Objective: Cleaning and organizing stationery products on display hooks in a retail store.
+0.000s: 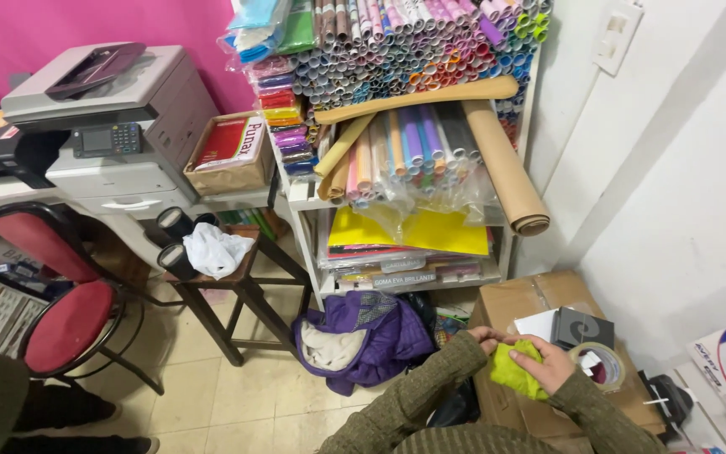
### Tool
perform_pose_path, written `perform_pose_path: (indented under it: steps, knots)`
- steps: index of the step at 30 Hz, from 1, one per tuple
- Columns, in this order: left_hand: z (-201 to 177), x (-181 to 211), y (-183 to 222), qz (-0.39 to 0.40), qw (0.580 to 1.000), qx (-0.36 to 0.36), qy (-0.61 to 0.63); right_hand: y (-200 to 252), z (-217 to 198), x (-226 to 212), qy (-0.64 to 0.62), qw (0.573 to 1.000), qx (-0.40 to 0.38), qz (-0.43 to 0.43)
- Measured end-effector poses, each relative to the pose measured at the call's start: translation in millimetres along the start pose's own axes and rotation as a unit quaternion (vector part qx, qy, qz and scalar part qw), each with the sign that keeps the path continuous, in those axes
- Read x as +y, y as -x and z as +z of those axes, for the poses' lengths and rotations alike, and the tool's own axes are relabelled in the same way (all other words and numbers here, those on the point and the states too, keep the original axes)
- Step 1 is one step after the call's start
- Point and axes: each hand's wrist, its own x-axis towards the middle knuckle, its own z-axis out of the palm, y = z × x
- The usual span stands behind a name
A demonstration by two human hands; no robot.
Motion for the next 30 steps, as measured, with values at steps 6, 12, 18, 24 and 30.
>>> perform_pose_path:
  steps: [6, 12, 18, 24, 30]
  knots:
    - [29.8, 44.9, -1.3, -0.026, 0.996, -0.083, 0.004, 29.8, -23.0, 26.4, -0.068, 0.996, 0.055, 0.029]
    - [54.5, 66.6, 7.2, -0.023, 0.993, -0.118, 0.005, 48.6, -33.5, 58.3, -0.052, 0.993, 0.094, 0.049]
    - [77.6, 95.9, 24.3, -0.03, 0.99, -0.139, -0.015, 80.1, -44.2, 72.3, -0.032, 0.987, 0.148, 0.049]
    - [121.0, 133.8, 52.5, -0.032, 0.986, -0.15, 0.063, 142.2, -67.7, 76.5, -0.036, 0.98, 0.194, 0.021]
    - [200.2, 138.1, 66.6, 0.053, 0.979, -0.173, 0.091, 230.5, -90.6, 113.1, -0.118, 0.964, 0.237, 0.004]
